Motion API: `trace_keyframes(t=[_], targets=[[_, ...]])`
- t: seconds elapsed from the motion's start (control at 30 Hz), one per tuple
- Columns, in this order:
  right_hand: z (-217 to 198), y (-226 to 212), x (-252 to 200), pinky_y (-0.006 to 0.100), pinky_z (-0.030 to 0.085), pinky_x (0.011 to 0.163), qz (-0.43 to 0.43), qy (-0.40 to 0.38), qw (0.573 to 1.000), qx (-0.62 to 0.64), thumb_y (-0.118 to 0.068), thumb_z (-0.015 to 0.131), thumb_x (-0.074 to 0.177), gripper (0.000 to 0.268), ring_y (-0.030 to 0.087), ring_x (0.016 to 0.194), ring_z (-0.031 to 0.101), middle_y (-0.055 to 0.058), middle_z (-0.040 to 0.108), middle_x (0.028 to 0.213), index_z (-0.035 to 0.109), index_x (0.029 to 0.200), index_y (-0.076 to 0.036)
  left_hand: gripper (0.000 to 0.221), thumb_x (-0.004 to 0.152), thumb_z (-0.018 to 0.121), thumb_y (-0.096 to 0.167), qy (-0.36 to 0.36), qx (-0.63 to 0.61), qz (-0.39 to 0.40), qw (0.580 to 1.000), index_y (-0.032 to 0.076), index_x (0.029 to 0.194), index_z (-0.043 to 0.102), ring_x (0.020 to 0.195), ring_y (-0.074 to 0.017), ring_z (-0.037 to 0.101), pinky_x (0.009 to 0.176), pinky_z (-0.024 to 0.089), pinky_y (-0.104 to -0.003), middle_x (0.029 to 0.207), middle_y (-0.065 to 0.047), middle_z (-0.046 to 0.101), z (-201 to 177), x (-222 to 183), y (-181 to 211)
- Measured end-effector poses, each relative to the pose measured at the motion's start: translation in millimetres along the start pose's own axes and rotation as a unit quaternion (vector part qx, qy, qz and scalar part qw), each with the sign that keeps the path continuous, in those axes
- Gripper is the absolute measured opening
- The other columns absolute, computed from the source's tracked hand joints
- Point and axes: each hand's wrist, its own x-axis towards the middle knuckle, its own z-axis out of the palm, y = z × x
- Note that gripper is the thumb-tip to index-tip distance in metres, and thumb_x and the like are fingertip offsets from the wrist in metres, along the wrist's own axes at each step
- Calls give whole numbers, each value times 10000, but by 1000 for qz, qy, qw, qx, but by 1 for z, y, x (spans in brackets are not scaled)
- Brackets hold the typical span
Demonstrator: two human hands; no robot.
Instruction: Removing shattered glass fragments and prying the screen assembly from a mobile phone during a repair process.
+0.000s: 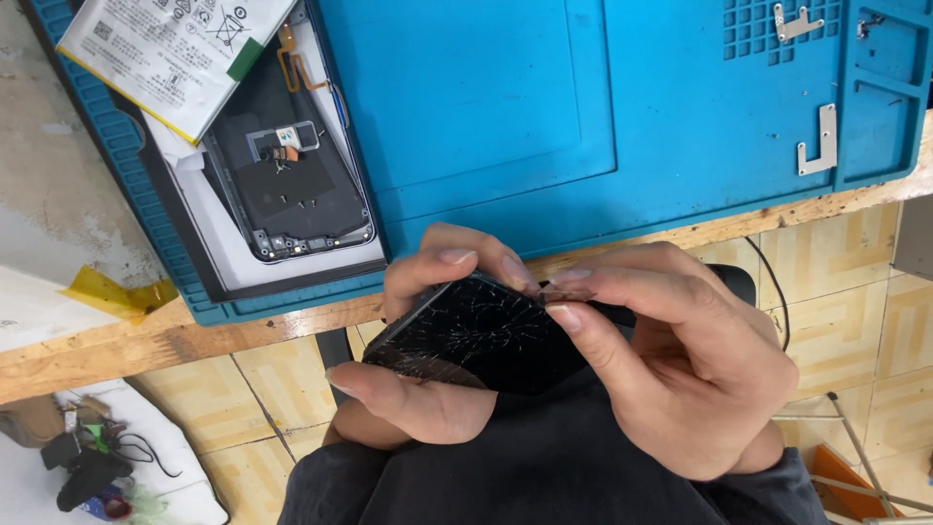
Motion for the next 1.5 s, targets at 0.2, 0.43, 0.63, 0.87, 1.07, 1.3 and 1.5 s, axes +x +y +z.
trace_keyframes(t=[0.2,0.43,0.63,0.87,1.07,1.3,1.5], targets=[[0,1,3,256,529,603,-10,9,1000,-25,45,621,676,152,225,676,627,170,591,736,519,787,66,603,806,217,526,27,12,16,999,37,934,545,622,-190,454,550,406,-260,769,-116,442,5,2,-2],[-1,1,3,262,526,597,-11,0,1000,-22,31,620,676,158,229,670,620,174,590,739,524,796,68,621,801,203,538,2,19,21,1000,37,955,536,627,-195,456,562,419,-263,785,-121,440,0,2,-4],[0,1,4,238,512,549,-41,7,999,-27,51,626,667,158,225,635,622,191,586,727,520,781,79,635,797,177,543,-9,37,27,999,41,960,530,633,-195,460,557,421,-260,783,-124,435,-2,1,-4],[3,0,5,237,512,554,-61,20,997,-51,61,627,667,149,229,629,623,199,589,723,519,766,82,630,803,167,541,-32,53,23,998,50,983,519,662,-191,466,573,426,-258,800,-122,435,-5,2,-3],[-2,-2,3,254,517,588,-89,-6,992,-91,52,610,703,145,235,665,625,203,587,769,513,811,64,616,809,185,533,-35,56,25,997,48,987,520,671,-192,472,585,430,-263,820,-115,442,-4,1,-4],[3,-4,2,271,521,578,-155,13,977,-146,59,564,747,118,252,645,602,221,579,777,513,851,79,636,808,145,525,-45,95,43,994,40,982,517,667,-192,488,590,435,-254,835,-117,477,-5,3,-4],[2,-3,6,249,480,580,-116,4,986,-124,63,618,729,139,228,658,621,198,601,781,532,839,57,622,821,141,514,-58,134,40,988,44,980,516,726,-177,486,659,420,-242,803,-117,484,-8,4,-2]])
